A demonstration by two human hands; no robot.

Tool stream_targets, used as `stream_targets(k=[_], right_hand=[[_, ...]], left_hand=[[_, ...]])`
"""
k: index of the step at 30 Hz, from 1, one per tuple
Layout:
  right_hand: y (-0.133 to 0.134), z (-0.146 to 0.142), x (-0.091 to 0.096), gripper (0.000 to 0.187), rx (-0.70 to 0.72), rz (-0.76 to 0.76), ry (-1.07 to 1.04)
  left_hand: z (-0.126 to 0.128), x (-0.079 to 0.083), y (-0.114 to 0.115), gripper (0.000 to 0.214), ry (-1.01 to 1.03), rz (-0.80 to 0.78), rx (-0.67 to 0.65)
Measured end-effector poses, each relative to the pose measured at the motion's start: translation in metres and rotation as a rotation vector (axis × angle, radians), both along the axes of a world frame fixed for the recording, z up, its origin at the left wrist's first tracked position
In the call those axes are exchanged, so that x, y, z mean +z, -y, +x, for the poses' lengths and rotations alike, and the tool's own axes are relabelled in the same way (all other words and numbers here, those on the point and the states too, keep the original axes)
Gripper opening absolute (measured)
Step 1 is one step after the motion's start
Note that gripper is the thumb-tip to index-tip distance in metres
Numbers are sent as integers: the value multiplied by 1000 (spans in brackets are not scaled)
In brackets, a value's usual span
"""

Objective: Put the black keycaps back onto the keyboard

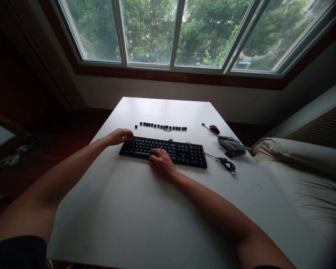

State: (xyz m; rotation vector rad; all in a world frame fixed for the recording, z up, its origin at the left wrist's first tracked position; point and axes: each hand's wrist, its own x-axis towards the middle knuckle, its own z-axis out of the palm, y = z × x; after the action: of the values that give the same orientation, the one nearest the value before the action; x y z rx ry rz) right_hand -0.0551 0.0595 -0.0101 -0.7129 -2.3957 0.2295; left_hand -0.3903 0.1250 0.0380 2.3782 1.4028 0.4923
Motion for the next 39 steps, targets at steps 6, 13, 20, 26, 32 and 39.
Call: stream_targets(k=[6,13,20,26,32,39], right_hand=[[1,0,1,12,0,10,10],[1,-1,1,12,-5,16,18],[1,-2,2,11,-2,11,22],[4,-2,4,11,1,-1,14],[4,-2,5,11,6,-23,8],[5,-2,5,12,1,-19,10]], left_hand=[[-4,2,-6,28,-83,13,-40],[-5,3,-3,30,-18,-5,-46],[-1,5,-1,23,-81,80,-51],[-4,2,-12,26,-26,-38,-92],[-11,-6,-16,38,106,-173,11],[-16,-8,-10,35,101,-139,109]])
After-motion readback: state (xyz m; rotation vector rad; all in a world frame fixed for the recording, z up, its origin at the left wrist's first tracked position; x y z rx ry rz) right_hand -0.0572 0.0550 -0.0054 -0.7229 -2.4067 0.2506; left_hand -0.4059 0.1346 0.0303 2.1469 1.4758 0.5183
